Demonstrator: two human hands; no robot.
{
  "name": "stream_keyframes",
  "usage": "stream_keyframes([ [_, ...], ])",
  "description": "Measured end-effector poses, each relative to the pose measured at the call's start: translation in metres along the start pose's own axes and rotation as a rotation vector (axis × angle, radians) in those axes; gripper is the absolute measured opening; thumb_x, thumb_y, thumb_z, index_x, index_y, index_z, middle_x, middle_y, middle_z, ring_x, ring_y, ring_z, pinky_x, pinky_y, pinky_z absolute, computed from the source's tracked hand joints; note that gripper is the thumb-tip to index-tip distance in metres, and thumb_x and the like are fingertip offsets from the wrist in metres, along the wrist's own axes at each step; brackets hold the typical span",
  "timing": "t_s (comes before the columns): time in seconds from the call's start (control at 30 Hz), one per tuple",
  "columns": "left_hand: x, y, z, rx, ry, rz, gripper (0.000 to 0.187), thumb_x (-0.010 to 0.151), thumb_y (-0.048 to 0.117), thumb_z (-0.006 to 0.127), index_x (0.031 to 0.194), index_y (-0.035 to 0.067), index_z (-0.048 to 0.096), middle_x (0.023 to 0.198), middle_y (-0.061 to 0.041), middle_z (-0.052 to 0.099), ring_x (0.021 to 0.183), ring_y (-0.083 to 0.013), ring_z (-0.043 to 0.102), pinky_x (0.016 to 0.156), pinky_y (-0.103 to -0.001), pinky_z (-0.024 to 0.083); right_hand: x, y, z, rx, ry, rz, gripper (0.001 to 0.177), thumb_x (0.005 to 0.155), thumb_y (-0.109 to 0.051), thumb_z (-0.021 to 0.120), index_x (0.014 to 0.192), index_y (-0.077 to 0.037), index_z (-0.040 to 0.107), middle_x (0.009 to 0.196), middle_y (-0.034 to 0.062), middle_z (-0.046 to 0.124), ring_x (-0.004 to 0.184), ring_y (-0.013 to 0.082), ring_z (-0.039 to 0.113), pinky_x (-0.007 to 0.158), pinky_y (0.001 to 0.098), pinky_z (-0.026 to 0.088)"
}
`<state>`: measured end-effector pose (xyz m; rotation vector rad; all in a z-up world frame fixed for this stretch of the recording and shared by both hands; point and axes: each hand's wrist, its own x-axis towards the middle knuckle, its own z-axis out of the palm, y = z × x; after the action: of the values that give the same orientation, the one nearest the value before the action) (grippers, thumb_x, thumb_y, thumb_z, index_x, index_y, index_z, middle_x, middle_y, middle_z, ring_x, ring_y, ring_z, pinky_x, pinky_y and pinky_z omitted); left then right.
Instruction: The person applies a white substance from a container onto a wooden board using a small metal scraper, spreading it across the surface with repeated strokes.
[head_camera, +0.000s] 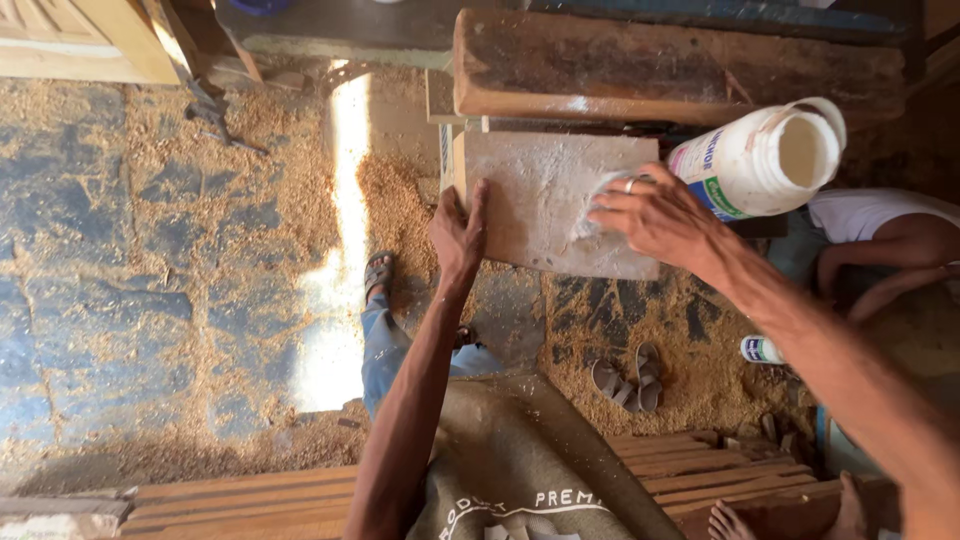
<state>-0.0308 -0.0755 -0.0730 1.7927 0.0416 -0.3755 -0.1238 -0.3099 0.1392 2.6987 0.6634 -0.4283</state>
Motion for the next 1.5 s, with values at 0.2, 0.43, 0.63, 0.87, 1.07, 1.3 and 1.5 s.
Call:
stream_keyframes([
  [0.2, 0.019, 0.021, -0.013, 0.171, -0.176, -0.17, 0.065, 0.086, 0.069, 0.06, 0.097, 0.006, 0.055, 0.074, -0.012, 0.064, 0.06, -0.0188, 0.064, 0.05, -0.038, 0.057, 0.014, 0.023, 0.002, 0.281, 0.112, 0.322, 0.04, 0.088, 0.009, 0.067, 0.117, -0.016, 0.08, 0.116, 0.0079, 0.076, 0.068, 0.014, 0.065, 0.062, 0.0344, 0.056],
  [0.43, 0.018, 0.021, -0.014, 0.036, -0.171, -0.219, 0.062, 0.079, 0.069, 0.07, 0.089, 0.009, 0.062, 0.076, -0.007, 0.065, 0.061, -0.0173, 0.062, 0.053, -0.036, 0.054, 0.028, 0.029, 0.034, 0.485, 0.187, 0.288, 0.035, 0.082, 0.002, 0.075, 0.113, -0.013, 0.081, 0.101, 0.0095, 0.079, 0.06, 0.0168, 0.066, 0.049, 0.0332, 0.055],
  [0.63, 0.017, 0.038, -0.019, 0.082, -0.102, -0.144, 0.061, 0.084, 0.067, 0.074, 0.078, 0.008, 0.059, 0.07, -0.002, 0.056, 0.06, -0.0157, 0.05, 0.051, -0.036, 0.045, 0.025, 0.028, 0.034, 0.358, 0.318, 0.159, 0.039, 0.076, 0.001, 0.074, 0.113, -0.011, 0.077, 0.108, 0.0089, 0.08, 0.077, 0.0188, 0.072, 0.063, 0.0311, 0.062],
  [0.87, 0.009, 0.06, -0.024, 0.044, -0.067, -0.195, 0.063, 0.079, 0.064, 0.079, 0.078, 0.002, 0.065, 0.068, -0.008, 0.058, 0.059, -0.015, 0.046, 0.052, -0.037, 0.04, 0.009, 0.006, 0.024, 0.591, -0.226, 0.567, 0.028, 0.095, -0.006, 0.066, 0.122, -0.003, 0.073, 0.056, 0.0146, 0.066, 0.035, 0.0165, 0.053, 0.028, 0.0306, 0.046],
  [1.07, 0.004, 0.061, -0.027, -0.035, -0.113, -0.169, 0.065, 0.076, 0.072, 0.07, 0.08, 0.007, 0.06, 0.069, -0.007, 0.062, 0.06, -0.0161, 0.055, 0.052, -0.038, 0.049, 0.015, -0.054, 0.043, 0.623, 0.063, 0.924, 0.018, 0.095, -0.011, 0.064, 0.085, 0.001, 0.07, 0.058, 0.0083, 0.06, 0.037, 0.0147, 0.047, 0.033, 0.0309, 0.038],
  [1.3, 0.004, 0.067, -0.037, 0.036, -0.185, -0.131, 0.072, 0.081, 0.07, 0.069, 0.087, -0.001, 0.06, 0.072, -0.012, 0.065, 0.061, -0.0206, 0.061, 0.056, -0.039, 0.053, 0.04, -0.063, 0.057, 1.053, 0.179, 1.69, 0.017, 0.084, -0.007, 0.059, 0.073, 0.006, 0.063, 0.063, 0.0103, 0.059, 0.052, 0.0189, 0.054, 0.046, 0.0388, 0.043],
  [1.5, 0.008, 0.076, -0.041, 0.09, -0.182, -0.146, 0.073, 0.08, 0.068, 0.073, 0.081, -0.004, 0.059, 0.067, -0.015, 0.063, 0.06, -0.0228, 0.057, 0.058, -0.04, 0.051, 0.038, -0.033, 0.039, 0.995, 0.394, 1.51, 0.022, 0.09, -0.012, 0.067, 0.076, 0.005, 0.068, 0.064, 0.0145, 0.064, 0.056, 0.0209, 0.054, 0.054, 0.0397, 0.044],
])
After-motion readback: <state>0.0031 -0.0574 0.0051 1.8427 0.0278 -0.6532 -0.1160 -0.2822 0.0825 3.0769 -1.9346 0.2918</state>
